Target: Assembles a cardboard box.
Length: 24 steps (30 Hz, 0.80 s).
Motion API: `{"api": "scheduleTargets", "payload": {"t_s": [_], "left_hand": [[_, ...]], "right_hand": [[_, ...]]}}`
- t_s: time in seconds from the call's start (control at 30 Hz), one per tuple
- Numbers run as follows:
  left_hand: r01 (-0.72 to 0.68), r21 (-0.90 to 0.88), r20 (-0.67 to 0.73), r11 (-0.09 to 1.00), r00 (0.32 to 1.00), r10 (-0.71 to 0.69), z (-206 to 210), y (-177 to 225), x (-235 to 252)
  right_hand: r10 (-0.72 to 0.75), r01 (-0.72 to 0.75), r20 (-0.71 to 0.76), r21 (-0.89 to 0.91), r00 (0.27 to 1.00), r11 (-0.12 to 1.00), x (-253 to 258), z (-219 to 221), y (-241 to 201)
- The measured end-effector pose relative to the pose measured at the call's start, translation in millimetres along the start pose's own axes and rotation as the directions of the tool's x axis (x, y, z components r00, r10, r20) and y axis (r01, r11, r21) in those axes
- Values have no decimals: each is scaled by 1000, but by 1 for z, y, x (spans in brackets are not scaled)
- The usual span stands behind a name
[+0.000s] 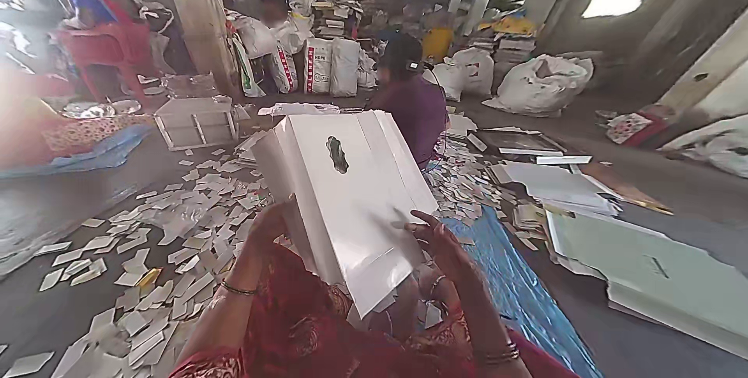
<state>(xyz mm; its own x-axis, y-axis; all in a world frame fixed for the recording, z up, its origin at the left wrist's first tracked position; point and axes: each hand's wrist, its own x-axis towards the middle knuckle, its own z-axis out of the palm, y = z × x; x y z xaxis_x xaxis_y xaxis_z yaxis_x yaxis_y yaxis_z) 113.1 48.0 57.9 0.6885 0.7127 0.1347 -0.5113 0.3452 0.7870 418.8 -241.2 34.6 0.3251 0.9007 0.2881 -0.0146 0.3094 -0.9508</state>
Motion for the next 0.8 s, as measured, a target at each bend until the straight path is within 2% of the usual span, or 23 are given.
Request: {"api": "scheduleTargets", "payload": {"t_s": [0.13,0.23,0.3,0.37,0.47,0.53,0.6,0.67,0.7,0.77,0.8], "left_hand": [[-75,51,-59,996,995,78,13,1,8],[-145,23,-66,989,987,147,28,2,12],[-148,42,-58,988,987,151,35,3,10],[-135,85,-33,987,990,138,45,5,5],[-102,184,85,978,993,88,69,16,-12],[-67,217,165,974,986,32,76,25,-22],[-83,112,315,990,948,44,67,29,-29],[-164,-72,512,984,841,177,57,32,-26],[-207,-144,504,968,827,252,63,39,-25],[-267,-201,349,942,880,324,80,56,-32],[-301,-174,294,938,893,341,81,61,-36]], "right_hand": [[-20,23,-125,18,992,1000,-2,-2,-4],[-101,106,-291,2,951,994,1,-10,-12],[-52,49,-391,-18,919,999,-1,-13,-16],[35,-61,-412,-51,911,997,-8,-12,-21],[97,-132,-340,-82,936,988,-13,-14,-14],[54,-80,-348,-59,936,995,-10,-16,-8],[-60,30,-376,-85,925,996,-8,-24,-8],[-178,123,-376,-166,909,978,-7,-30,-20],[-222,139,-384,-231,896,963,-8,-31,-28],[-285,147,-391,-346,875,927,-13,-40,-41],[-298,135,-398,-388,868,912,-17,-45,-47]]}}
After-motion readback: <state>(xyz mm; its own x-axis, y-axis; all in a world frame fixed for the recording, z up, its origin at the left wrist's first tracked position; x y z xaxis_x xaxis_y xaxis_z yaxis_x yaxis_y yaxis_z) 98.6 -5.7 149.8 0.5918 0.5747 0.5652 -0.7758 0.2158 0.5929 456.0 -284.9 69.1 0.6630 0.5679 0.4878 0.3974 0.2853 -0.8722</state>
